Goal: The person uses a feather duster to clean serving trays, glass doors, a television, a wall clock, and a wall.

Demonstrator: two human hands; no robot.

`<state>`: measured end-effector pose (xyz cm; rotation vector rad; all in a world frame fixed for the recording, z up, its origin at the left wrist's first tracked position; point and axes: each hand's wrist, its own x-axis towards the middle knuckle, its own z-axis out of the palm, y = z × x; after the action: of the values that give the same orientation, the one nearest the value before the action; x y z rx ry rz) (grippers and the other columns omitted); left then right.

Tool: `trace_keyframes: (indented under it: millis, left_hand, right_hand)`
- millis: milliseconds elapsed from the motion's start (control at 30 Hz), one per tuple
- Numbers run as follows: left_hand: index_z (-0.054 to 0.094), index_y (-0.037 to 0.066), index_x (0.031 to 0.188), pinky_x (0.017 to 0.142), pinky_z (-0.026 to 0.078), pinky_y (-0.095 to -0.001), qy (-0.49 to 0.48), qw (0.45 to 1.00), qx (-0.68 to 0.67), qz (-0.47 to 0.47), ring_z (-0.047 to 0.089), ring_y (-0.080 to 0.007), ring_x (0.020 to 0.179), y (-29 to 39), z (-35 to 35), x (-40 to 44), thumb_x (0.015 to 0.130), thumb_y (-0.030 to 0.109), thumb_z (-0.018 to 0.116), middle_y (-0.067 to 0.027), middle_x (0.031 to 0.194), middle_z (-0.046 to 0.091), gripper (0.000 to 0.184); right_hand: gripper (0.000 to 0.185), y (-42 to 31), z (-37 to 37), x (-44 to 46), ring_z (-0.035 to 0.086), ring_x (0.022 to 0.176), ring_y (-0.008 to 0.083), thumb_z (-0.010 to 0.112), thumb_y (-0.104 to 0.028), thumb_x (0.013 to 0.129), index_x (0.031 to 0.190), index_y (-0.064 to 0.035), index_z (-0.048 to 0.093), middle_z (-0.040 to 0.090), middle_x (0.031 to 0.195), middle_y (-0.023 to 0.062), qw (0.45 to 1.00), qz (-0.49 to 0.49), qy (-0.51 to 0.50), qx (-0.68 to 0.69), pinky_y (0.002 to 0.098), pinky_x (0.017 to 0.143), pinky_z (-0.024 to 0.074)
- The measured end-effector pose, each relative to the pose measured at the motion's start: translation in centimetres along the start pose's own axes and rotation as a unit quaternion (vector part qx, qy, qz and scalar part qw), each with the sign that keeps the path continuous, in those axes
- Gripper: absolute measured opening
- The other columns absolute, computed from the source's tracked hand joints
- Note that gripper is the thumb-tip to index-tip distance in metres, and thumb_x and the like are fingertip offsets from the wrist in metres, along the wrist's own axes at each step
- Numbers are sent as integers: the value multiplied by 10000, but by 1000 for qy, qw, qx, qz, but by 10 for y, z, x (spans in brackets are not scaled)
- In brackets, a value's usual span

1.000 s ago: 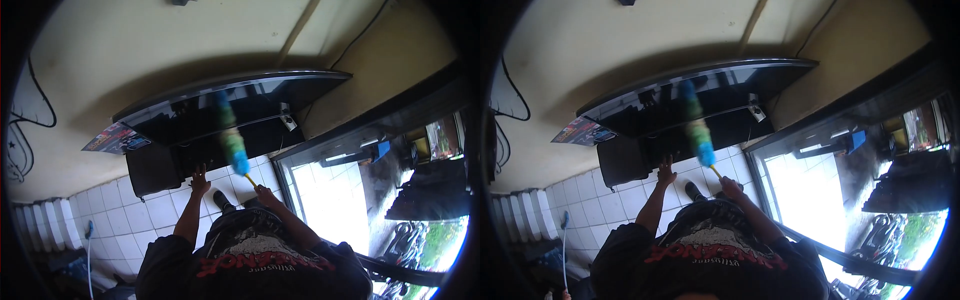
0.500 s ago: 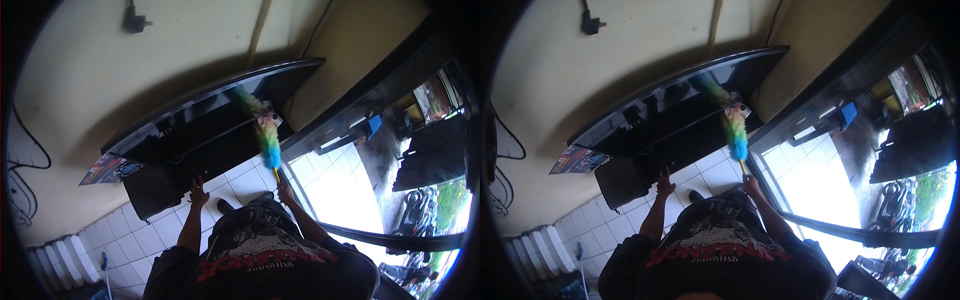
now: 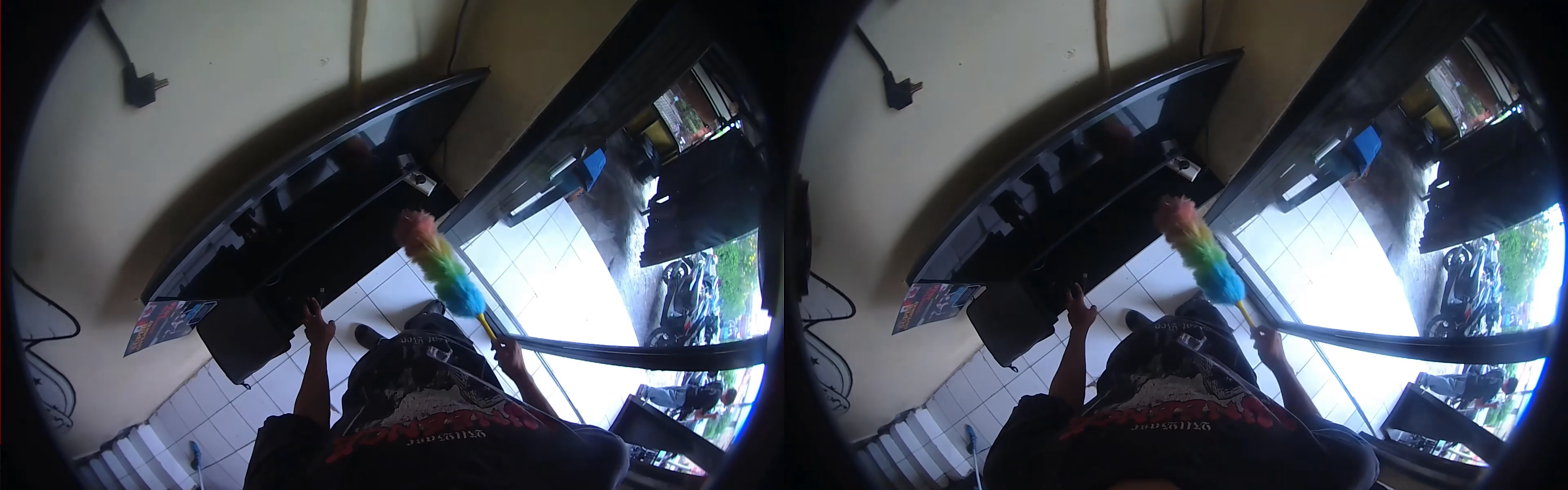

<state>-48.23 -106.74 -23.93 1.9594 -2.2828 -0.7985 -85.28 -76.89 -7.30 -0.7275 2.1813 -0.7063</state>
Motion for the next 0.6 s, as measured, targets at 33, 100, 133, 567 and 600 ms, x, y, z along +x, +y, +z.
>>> trace_keyframes:
  millis: [33,100,133,567,600]
  left_hand:
    - [185,105,1398,958,378,-449,23,1000,-15,12,294,-403,1246,-2,3,0,653,143,657,-233,1406,155,883]
    - [195,88,1394,977,365,-431,45,998,-31,24,274,-404,1260,-1,9,-1,650,129,656,-244,1403,153,876]
    - [206,71,1389,1000,338,-419,47,998,-36,18,251,-407,1272,0,9,-1,648,126,655,-250,1402,153,868]
    - [174,73,1398,1001,347,-380,27,998,-63,10,267,-379,1279,-3,7,2,650,98,659,-237,1423,90,891]
    - [146,86,1405,969,389,-383,18,997,-81,-3,300,-381,1264,-3,7,0,655,101,663,-231,1429,69,912]
  right_hand:
    - [285,7,2,-10,538,466,124,524,-262,861,771,-6,613,559,546,70,999,-3,25,31,276,443,413]
    - [308,12,13,-8,516,417,125,521,-278,866,777,3,611,545,516,72,996,47,58,51,275,402,392]
    - [316,8,20,1,516,410,128,520,-286,866,787,5,614,549,516,79,994,69,70,47,277,396,392]
    - [373,14,33,80,625,610,327,494,-304,871,750,20,635,609,637,188,988,46,150,7,402,571,476]
    - [373,14,35,80,625,610,327,494,-304,871,750,20,635,609,637,188,988,48,149,7,402,571,476]
